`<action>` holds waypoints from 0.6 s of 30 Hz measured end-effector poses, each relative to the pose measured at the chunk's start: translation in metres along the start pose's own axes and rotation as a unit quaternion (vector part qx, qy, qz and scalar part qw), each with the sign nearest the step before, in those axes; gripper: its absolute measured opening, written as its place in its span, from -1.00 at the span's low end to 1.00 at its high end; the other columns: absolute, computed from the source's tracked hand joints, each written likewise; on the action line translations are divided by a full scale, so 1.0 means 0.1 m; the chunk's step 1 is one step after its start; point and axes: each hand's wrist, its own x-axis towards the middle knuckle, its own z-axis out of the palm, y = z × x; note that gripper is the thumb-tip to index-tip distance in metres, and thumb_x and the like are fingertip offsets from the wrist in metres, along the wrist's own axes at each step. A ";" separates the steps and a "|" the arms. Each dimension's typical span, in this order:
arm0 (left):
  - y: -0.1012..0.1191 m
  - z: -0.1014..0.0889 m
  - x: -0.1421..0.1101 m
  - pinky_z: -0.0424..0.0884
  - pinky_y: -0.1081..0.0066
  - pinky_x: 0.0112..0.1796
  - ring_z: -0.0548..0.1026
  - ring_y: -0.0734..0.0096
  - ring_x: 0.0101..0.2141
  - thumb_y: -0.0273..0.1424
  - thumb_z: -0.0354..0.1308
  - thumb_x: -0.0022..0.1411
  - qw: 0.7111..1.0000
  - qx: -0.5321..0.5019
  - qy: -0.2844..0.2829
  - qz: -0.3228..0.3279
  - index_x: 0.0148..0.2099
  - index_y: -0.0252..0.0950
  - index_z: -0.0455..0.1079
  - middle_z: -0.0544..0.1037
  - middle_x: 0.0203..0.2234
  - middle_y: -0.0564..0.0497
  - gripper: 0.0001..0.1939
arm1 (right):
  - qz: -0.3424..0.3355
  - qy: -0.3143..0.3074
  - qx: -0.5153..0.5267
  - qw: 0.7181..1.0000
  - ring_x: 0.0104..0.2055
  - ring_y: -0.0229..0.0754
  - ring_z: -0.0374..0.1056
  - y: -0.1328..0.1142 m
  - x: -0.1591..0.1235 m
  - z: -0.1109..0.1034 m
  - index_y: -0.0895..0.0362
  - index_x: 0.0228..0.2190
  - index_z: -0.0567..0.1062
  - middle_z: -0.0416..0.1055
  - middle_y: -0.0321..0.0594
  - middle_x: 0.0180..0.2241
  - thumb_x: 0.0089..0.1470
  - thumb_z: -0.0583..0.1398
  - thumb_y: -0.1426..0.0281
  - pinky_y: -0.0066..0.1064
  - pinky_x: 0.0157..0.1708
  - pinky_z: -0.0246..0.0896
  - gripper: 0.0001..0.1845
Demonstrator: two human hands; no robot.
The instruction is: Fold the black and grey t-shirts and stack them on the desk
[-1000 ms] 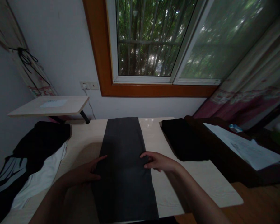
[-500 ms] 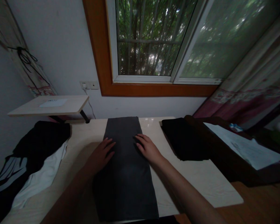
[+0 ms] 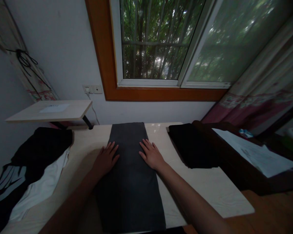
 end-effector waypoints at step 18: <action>-0.54 0.08 -0.51 0.25 -0.01 0.28 0.32 0.18 0.27 -0.44 -0.12 0.43 0.994 -0.081 0.076 0.015 0.30 -0.23 0.34 0.41 0.26 -0.13 -0.53 | -0.065 0.086 0.070 0.992 0.35 0.02 0.14 0.48 -0.29 -0.02 0.05 0.22 0.41 0.33 -0.05 0.25 0.24 0.06 0.53 0.04 0.32 0.11 -0.45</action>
